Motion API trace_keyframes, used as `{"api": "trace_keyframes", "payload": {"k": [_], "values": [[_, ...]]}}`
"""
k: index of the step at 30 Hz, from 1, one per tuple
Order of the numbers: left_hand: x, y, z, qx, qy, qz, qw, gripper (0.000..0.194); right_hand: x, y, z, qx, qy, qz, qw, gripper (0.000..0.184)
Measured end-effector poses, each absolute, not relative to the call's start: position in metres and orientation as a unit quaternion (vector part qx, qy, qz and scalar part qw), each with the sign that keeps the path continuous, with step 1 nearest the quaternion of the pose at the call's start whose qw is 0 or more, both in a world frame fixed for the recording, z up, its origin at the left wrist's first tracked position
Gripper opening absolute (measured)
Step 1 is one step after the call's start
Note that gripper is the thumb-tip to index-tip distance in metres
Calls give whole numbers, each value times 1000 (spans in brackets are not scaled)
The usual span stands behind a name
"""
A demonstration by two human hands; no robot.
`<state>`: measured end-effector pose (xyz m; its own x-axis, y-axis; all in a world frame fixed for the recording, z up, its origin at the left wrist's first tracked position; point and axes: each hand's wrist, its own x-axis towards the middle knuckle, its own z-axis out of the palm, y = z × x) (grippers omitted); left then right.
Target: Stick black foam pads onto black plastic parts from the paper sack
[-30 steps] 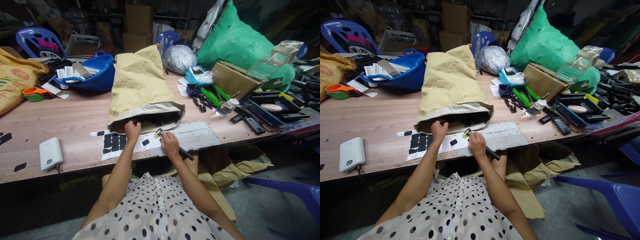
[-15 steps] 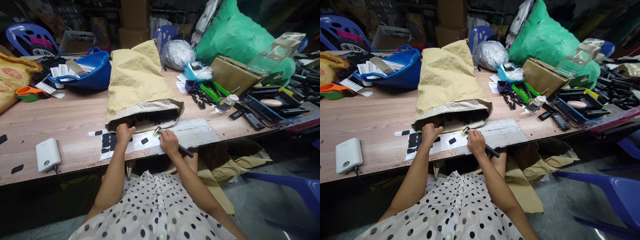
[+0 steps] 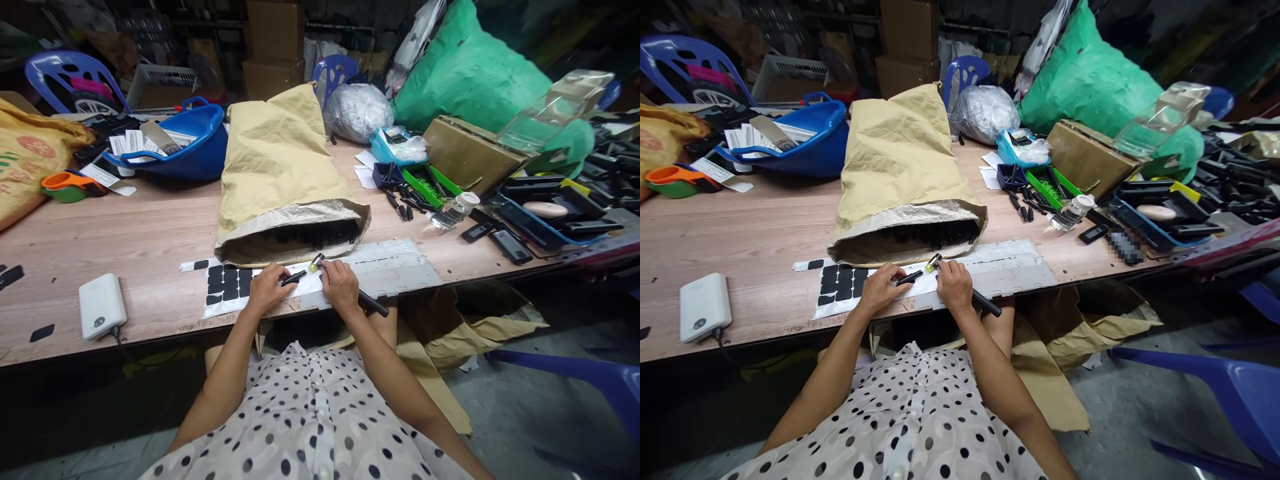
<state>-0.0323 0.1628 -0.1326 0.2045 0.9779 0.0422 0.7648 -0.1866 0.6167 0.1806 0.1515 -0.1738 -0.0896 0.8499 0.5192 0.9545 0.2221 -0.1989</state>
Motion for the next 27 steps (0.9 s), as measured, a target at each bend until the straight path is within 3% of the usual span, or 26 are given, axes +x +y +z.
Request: {"api": "trace_keyframes", "payload": {"k": [9, 17, 27], "values": [[-34, 163, -146, 737, 573, 270, 236, 14, 186, 153, -170, -613, -731, -83, 288, 23], [-32, 162, -149, 733, 568, 289, 238, 13, 165, 137, -147, -534, -730, 45, 424, 34], [-29, 164, -150, 732, 580, 270, 234, 5, 138, 125, -136, -510, -794, 60, 324, 34]]}}
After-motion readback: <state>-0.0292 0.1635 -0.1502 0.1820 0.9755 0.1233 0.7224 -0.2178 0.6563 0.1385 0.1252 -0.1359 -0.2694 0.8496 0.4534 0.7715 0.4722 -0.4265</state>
